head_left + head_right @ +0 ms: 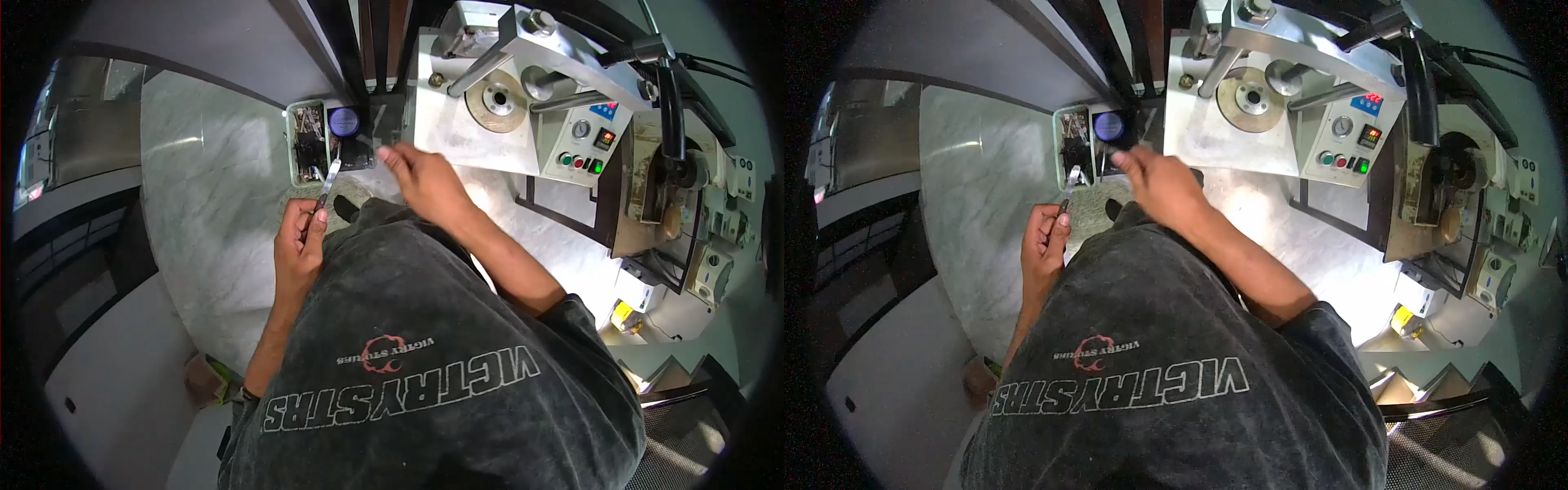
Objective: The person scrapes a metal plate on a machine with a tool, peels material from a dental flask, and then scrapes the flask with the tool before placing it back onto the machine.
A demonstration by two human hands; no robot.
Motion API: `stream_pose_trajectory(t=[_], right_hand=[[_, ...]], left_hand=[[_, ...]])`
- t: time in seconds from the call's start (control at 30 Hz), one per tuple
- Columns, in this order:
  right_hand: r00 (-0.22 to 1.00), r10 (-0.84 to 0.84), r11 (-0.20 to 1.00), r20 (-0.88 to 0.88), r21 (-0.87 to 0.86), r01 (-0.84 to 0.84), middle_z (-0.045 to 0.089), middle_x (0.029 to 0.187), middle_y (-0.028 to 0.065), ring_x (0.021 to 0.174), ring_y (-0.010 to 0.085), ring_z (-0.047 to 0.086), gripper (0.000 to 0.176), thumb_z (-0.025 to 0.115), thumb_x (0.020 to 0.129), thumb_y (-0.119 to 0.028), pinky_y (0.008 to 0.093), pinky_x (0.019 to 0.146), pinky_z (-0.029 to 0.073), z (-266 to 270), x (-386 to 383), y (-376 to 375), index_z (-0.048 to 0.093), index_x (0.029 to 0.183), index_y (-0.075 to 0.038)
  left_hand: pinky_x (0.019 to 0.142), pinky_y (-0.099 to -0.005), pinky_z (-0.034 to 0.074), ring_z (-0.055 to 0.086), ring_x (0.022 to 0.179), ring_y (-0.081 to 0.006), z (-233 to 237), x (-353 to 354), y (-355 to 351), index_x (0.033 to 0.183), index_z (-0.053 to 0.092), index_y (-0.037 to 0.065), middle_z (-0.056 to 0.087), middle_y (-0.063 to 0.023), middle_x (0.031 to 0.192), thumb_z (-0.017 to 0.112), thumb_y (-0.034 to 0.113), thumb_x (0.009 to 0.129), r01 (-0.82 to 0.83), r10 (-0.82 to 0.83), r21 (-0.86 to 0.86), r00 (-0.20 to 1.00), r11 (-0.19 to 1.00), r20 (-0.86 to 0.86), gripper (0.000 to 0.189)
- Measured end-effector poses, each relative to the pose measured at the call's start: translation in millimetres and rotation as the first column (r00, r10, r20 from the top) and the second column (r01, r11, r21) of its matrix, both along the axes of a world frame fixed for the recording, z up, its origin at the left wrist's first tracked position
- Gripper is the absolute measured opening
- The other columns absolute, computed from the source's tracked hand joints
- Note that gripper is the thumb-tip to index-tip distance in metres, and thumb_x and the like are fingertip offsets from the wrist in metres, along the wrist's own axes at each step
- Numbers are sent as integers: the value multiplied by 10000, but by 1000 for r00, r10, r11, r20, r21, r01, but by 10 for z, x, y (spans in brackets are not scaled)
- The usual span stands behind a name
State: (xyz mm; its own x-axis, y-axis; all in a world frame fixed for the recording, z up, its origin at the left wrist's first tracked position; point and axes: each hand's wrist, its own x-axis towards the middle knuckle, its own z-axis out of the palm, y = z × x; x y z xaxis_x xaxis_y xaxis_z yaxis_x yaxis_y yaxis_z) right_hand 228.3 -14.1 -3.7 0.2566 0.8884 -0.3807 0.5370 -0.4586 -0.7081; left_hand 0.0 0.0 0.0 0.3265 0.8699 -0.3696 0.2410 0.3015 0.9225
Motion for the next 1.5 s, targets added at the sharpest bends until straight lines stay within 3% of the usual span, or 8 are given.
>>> stream_pose_trajectory(t=[0.1, 0.2, 0.3, 0.57, 0.67, 0.77, 1.03, 1.5], right_hand=[[963, 259, 932, -74, 281, -229, 661, 711, 242, 710, 448, 665, 481, 454, 1024, -454, 529, 616, 521, -35, -135, 91, 628, 984, -7], [995, 26, 995, 96, 91, -35, 617, 676, 233, 694, 469, 619, 398, 484, 1028, -407, 515, 634, 475, -180, 162, 309, 633, 995, -39], [975, 182, 953, -124, 268, -144, 618, 691, 249, 712, 476, 620, 441, 471, 1027, -439, 523, 642, 475, 177, -106, 49, 632, 1002, -29], [951, 307, 943, -42, 146, -298, 652, 802, 287, 779, 498, 630, 429, 425, 1042, -394, 558, 666, 491, 104, -257, -4, 604, 993, -8], [996, 72, 997, -53, 31, -71, 643, 761, 281, 754, 513, 616, 351, 483, 1029, -348, 571, 671, 472, -171, -34, 236, 587, 983, -15], [957, 246, 936, -151, 294, -194, 634, 751, 284, 754, 521, 605, 371, 472, 1034, -355, 576, 669, 459, 171, -295, 83, 584, 942, -14], [936, 227, 971, -268, 137, -196, 616, 713, 273, 729, 502, 611, 374, 451, 1046, -359, 559, 645, 456, 450, -180, 93, 564, 953, -14], [953, 303, 950, -17, 82, -301, 645, 714, 244, 746, 473, 642, 397, 447, 1042, -374, 543, 676, 501, 496, -44, -36, 615, 967, -22]], left_hand=[[586, -212, 274, 380, 680, -17, 80, -27, 167, 1043, 528, 32, 510, 39, 767, 566, 146, 1019, 46, -42, 74, 997, 996, -64, 122], [586, -207, 274, 382, 681, -15, 89, 0, 113, 1029, 531, 26, 516, 41, 774, 555, 132, 1020, 30, -23, 152, 999, 988, -50, 109], [596, -196, 285, 394, 696, -17, 155, 13, 84, 1033, 531, 22, 527, 40, 797, 551, 119, 1020, -85, 78, 129, 995, 988, 56, 100], [568, -212, 289, 401, 664, -24, 120, -115, 17, 1038, 536, 34, 531, 39, 753, 569, 116, 1007, -10, 23, 83, 987, 997, -161, 94], [546, -226, 285, 388, 629, -28, 186, -26, 18, 1028, 544, 41, 513, 38, 704, 584, 112, 995, -13, 35, 99, 974, 995, -222, 88], [543, -226, 292, 389, 619, -30, 190, -95, 14, 1014, 553, 39, 514, 34, 694, 593, 110, 987, -44, 72, 117, 965, 992, -254, 86], [615, -219, 393, 480, 658, -53, 261, -16, 67, 1055, 600, 9, 622, -1, 786, 616, 115, 976, -61, 105, 192, 968, 979, -227, 133], [734, -331, 473, 605, 806, -246, 307, 49, 106, 1042, 685, 45, 691, -85, 949, 698, 60, 868, 171, 73, 542, 914, 823, -400, 175]])
